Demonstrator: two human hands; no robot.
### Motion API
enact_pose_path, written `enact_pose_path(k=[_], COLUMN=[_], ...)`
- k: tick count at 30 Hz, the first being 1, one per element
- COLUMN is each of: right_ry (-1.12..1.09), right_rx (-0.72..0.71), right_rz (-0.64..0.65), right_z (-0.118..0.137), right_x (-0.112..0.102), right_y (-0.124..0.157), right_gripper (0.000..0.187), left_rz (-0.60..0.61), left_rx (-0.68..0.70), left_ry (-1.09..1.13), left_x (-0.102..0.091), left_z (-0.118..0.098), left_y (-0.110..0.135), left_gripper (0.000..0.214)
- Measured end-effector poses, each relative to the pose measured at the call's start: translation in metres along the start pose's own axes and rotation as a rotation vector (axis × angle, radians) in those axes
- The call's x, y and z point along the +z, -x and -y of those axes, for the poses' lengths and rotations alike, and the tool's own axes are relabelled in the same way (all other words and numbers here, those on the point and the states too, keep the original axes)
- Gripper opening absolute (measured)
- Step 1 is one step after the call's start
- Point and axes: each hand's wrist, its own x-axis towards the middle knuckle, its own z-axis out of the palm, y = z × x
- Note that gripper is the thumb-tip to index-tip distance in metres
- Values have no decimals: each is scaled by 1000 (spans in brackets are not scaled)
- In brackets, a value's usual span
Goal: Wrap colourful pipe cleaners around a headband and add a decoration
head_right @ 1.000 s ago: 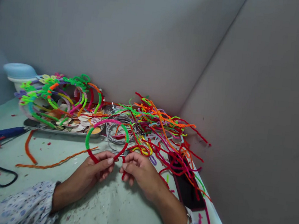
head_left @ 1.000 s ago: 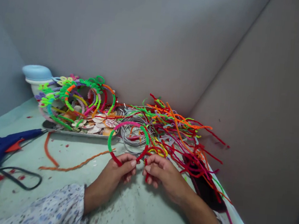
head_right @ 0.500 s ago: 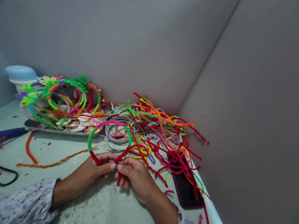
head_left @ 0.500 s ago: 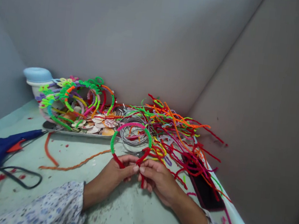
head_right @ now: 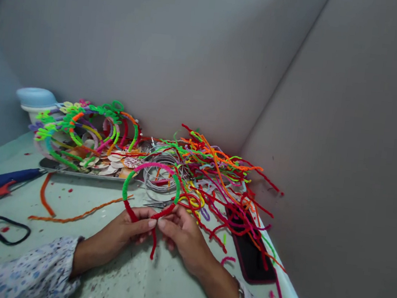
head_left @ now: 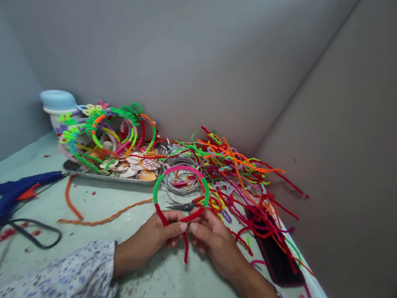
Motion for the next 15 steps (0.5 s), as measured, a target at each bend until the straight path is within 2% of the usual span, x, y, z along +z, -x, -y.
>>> enact_pose_path(k=[5,9,11,15], right_ry=[-49,-90,-122,-209], right_rx=[-49,-108,-152,-207], right_rz=[-49,-116,-184,-302], right_z=[-4,-9,-9,-7], right_x=[-5,-3,-3,-4], right_y=[-1,-4,-5,-8], right_gripper=[32,31,30,29], left_rz=[80,167,161,57], left_rx=[8,-65,-91,-67], left_ry=[-16,65,117,150], left_x=[-3,-6,-6,-6], left_z=[0,4,5,5], left_y=[0,-3,-5,-8], left_gripper=[23,29,30,31])
